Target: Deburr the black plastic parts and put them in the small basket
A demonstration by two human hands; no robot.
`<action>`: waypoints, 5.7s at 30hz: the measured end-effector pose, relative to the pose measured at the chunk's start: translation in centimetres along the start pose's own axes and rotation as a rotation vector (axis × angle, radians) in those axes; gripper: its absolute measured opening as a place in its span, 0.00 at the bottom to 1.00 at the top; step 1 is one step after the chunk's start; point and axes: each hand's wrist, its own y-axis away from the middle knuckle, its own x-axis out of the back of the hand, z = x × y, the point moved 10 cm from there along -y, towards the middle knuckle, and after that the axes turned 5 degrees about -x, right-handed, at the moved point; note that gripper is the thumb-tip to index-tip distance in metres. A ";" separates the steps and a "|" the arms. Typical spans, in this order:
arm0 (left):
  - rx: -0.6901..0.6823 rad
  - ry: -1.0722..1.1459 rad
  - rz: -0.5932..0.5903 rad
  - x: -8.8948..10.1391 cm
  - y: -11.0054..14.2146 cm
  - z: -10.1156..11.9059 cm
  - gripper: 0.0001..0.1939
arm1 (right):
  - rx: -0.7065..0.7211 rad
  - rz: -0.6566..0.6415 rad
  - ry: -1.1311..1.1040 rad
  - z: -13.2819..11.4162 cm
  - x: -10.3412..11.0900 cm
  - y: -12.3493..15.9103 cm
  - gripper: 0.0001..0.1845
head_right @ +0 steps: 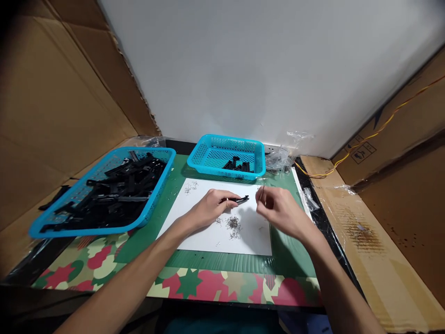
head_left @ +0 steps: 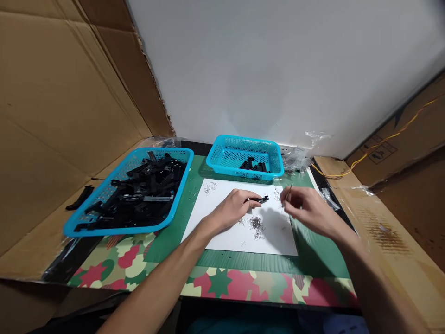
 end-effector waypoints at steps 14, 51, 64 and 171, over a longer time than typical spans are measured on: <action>-0.119 -0.037 -0.085 -1.2 -0.4 0.7 0.13 | 0.016 0.086 -0.059 3.7 -1.9 -2.6 0.11; -0.157 0.036 -0.126 -2.2 -0.4 1.1 0.14 | -0.072 0.220 -0.002 4.0 -1.7 -1.6 0.12; -0.056 0.036 0.066 0.1 -0.1 1.3 0.16 | -0.044 0.314 -0.050 4.5 1.1 -1.4 0.14; -0.123 0.179 0.012 -3.3 0.5 5.1 0.13 | 0.231 0.271 -0.504 1.8 -0.6 2.1 0.05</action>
